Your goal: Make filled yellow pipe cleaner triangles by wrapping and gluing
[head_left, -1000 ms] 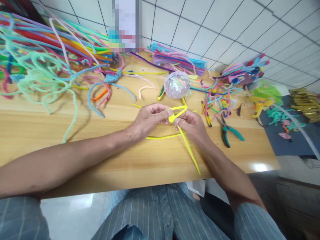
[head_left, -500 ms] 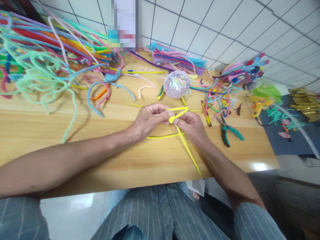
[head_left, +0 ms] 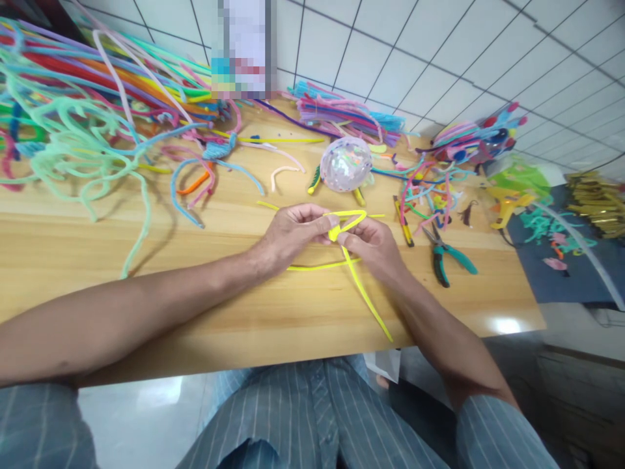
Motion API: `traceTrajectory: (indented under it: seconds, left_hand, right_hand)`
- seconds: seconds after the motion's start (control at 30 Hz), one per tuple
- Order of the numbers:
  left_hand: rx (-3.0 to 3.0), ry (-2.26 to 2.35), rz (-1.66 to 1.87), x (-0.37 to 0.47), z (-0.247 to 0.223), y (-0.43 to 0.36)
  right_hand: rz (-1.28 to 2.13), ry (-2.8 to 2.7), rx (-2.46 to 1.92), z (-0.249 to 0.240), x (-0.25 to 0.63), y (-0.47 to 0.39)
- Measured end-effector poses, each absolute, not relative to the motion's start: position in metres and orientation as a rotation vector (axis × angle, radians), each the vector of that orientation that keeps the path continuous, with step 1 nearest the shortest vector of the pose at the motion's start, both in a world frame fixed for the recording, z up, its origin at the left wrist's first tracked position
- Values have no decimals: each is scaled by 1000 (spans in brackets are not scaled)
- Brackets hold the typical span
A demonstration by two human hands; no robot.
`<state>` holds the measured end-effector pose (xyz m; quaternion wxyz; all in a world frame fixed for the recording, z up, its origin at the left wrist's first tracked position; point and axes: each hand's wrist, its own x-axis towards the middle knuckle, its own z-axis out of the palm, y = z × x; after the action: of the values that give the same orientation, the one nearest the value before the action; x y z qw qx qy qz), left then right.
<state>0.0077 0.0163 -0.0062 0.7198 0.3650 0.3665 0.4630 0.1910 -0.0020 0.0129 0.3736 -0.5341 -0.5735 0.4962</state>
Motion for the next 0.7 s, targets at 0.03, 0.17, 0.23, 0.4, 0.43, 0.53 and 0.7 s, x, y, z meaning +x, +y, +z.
traceTrajectory:
  seconds: [0.03, 0.17, 0.23, 0.4, 0.43, 0.53, 0.7]
  left_hand:
    - [782, 803, 1025, 8, -6, 16]
    - [664, 779, 1029, 8, -6, 17]
    - [616, 772, 999, 8, -4, 17]
    - [515, 761, 900, 8, -1, 17]
    - [502, 762, 883, 8, -1, 17]
    - [478, 756, 839, 8, -1, 18]
    - [498, 744, 751, 7, -2, 18]
  right_hand:
    - [1263, -1492, -1362, 13, 193, -2]
    - [862, -1614, -1305, 13, 206, 3]
    - [443, -1771, -1214, 12, 213, 6]
    - [-143, -2191, -913, 9, 220, 11]
    - [-167, -2228, -884, 9, 220, 11]
    - [-179, -2295, -862, 7, 218, 11]
    - [-87, -2315, -829, 5, 218, 13]
